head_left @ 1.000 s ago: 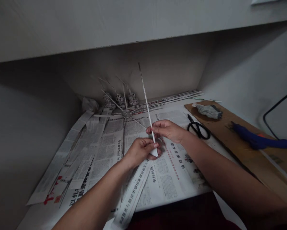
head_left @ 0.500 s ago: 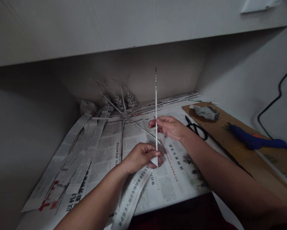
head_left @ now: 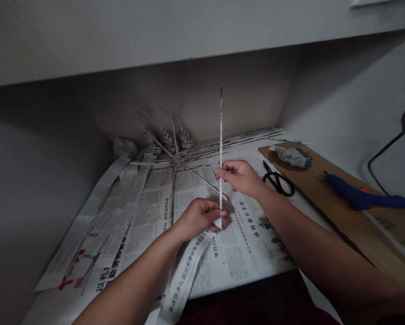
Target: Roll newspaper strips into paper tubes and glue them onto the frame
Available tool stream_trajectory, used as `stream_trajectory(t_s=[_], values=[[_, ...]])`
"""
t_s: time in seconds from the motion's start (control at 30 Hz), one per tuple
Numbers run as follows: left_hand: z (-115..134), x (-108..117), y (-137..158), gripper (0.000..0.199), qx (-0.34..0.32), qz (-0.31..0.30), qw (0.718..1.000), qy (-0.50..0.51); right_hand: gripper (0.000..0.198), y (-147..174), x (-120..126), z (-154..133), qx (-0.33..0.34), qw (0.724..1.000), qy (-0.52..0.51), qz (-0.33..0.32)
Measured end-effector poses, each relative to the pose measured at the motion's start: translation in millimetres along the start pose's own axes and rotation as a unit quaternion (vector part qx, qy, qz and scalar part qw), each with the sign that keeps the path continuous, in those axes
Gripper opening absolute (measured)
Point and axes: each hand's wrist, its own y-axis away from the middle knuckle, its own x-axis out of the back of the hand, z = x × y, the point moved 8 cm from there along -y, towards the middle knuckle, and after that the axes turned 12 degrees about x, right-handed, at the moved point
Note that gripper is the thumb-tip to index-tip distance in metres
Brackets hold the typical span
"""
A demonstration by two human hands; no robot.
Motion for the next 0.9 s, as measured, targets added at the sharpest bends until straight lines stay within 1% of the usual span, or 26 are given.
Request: stream_trajectory(t_s=[0.07,0.1,0.13,0.17,0.2,0.23,0.3,0.33,0.37,0.4,0.47,0.6,0.77,0.8,0.83,0.9], values=[[1,0,0,0.028,-0.005,0.004,1.000,-0.009,0.046,0,10,-3,0.015,0.997,0.051,0.059],[1,1,0,0.028,-0.005,0.006,1.000,-0.011,0.049,0,15,-4,0.018,0.995,0.050,0.088],[0,1,0,0.029,-0.003,0.006,1.000,-0.008,0.053,0,17,-2,0.010,0.995,0.027,0.099],[0,2,0,0.029,-0.001,0.006,1.000,0.002,0.058,-1,15,1,-0.007,0.996,-0.016,0.085],[0,3,0,0.030,-0.001,0.006,1.000,0.016,0.062,-2,9,6,-0.031,0.996,-0.070,0.046],[1,4,-1,0.030,-0.003,0.008,0.999,0.033,0.063,-2,-1,9,-0.055,0.991,-0.124,-0.010],[3,7,0,0.031,-0.014,0.018,0.998,0.067,0.056,6,-23,12,-0.092,0.966,-0.197,-0.142],[4,9,0,0.032,-0.020,0.024,0.996,0.079,0.051,11,-31,12,-0.101,0.953,-0.212,-0.192],[5,10,1,0.033,-0.023,0.029,0.996,0.087,0.047,16,-36,13,-0.107,0.944,-0.217,-0.223],[6,11,1,0.033,-0.025,0.033,0.995,0.093,0.044,19,-40,15,-0.110,0.940,-0.218,-0.241],[7,10,1,0.034,-0.024,0.033,0.995,0.094,0.041,21,-43,18,-0.110,0.941,-0.213,-0.237],[6,6,1,0.034,-0.016,0.021,0.996,0.083,0.035,15,-41,19,-0.090,0.959,-0.200,-0.180],[3,11,-1,0.036,-0.008,0.037,0.995,0.087,0.032,9,-31,15,-0.075,0.975,-0.174,-0.117],[3,12,-1,0.036,-0.009,0.039,0.995,0.089,0.032,9,-30,14,-0.074,0.976,-0.171,-0.116],[2,12,-1,0.036,-0.011,0.041,0.995,0.090,0.033,10,-32,13,-0.077,0.973,-0.173,-0.132],[2,13,-2,0.035,-0.015,0.042,0.995,0.092,0.037,15,-39,15,-0.092,0.962,-0.181,-0.184]])
